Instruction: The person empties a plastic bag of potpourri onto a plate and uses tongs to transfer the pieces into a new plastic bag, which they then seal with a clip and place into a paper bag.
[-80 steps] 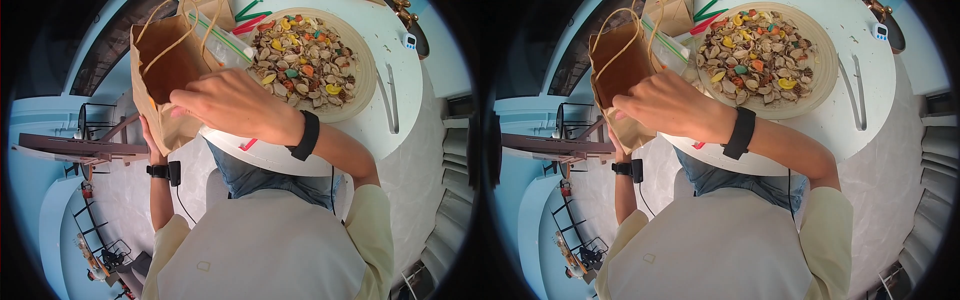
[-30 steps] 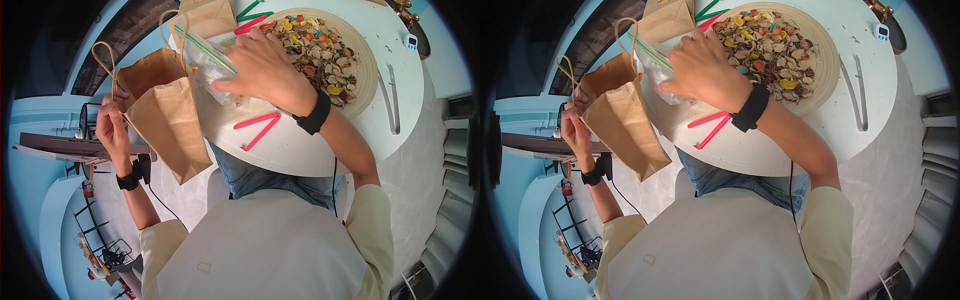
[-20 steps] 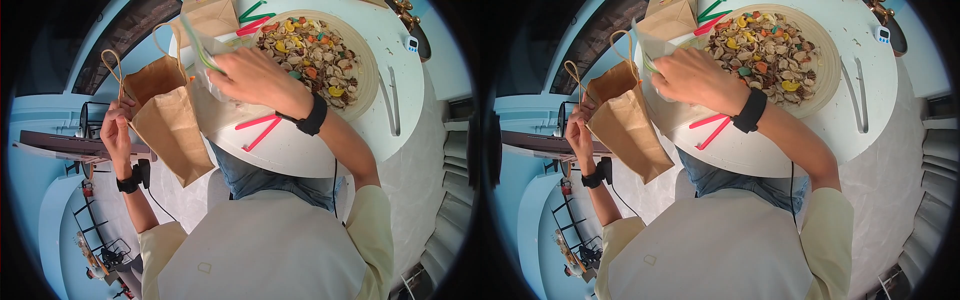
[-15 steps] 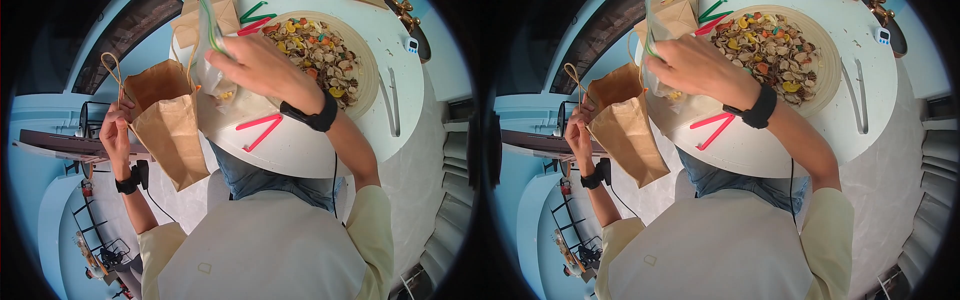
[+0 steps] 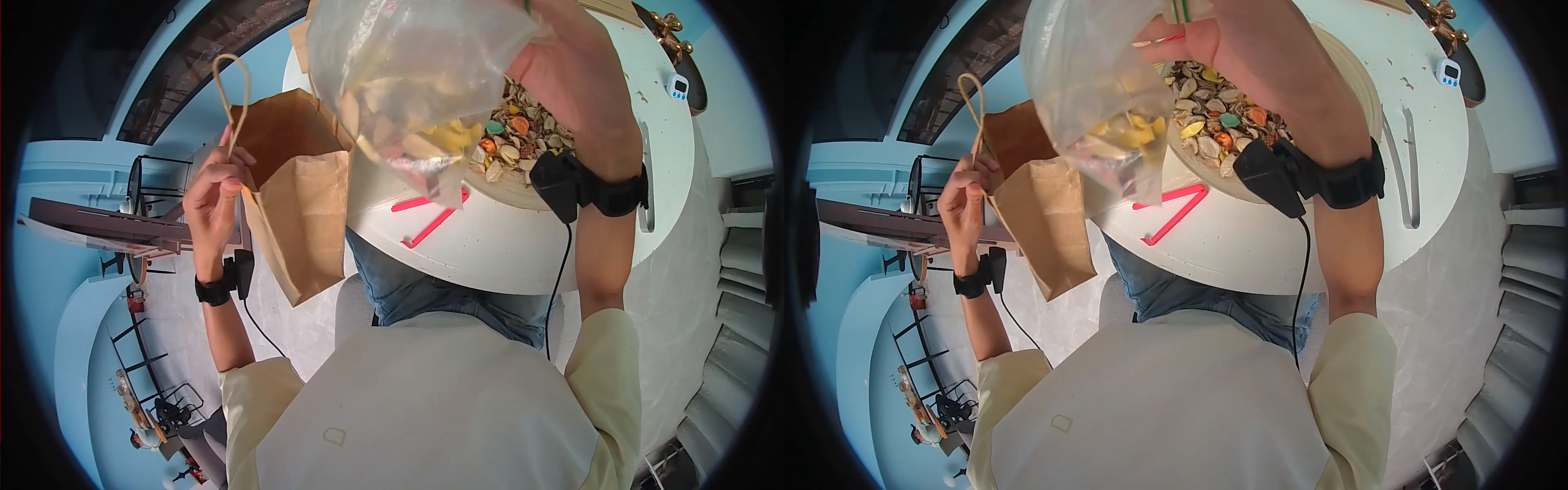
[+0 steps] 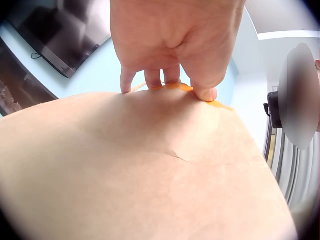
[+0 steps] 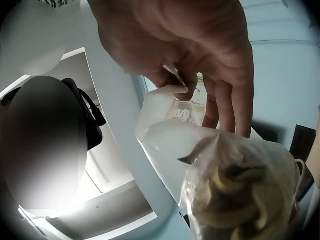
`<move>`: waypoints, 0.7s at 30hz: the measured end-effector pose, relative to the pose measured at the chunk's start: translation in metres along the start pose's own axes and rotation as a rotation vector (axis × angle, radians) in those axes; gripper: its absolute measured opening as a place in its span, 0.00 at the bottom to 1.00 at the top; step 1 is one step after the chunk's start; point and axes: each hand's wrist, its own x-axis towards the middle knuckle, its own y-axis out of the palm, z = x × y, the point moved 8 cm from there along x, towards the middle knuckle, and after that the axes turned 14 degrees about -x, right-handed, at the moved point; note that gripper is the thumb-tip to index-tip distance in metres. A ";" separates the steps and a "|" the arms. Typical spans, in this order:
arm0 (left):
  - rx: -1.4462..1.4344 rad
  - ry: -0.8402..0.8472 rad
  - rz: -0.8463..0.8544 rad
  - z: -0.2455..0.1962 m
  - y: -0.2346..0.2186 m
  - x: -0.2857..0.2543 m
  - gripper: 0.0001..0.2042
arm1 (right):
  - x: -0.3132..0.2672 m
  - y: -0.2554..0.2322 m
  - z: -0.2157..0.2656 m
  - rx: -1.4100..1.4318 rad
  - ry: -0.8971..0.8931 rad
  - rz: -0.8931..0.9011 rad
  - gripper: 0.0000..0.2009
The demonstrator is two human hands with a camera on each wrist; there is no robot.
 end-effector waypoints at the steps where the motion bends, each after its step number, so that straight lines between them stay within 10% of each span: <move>1: 0.012 0.021 0.024 -0.003 0.006 0.002 0.11 | 0.001 0.002 -0.002 0.067 0.014 -0.003 0.14; 14: 0.043 0.265 -0.013 -0.059 0.049 0.005 0.17 | 0.011 0.102 -0.004 0.956 0.199 -0.042 0.13; 21: 0.102 0.389 -0.113 -0.069 0.050 0.002 0.16 | -0.003 0.128 -0.010 0.665 0.207 0.141 0.16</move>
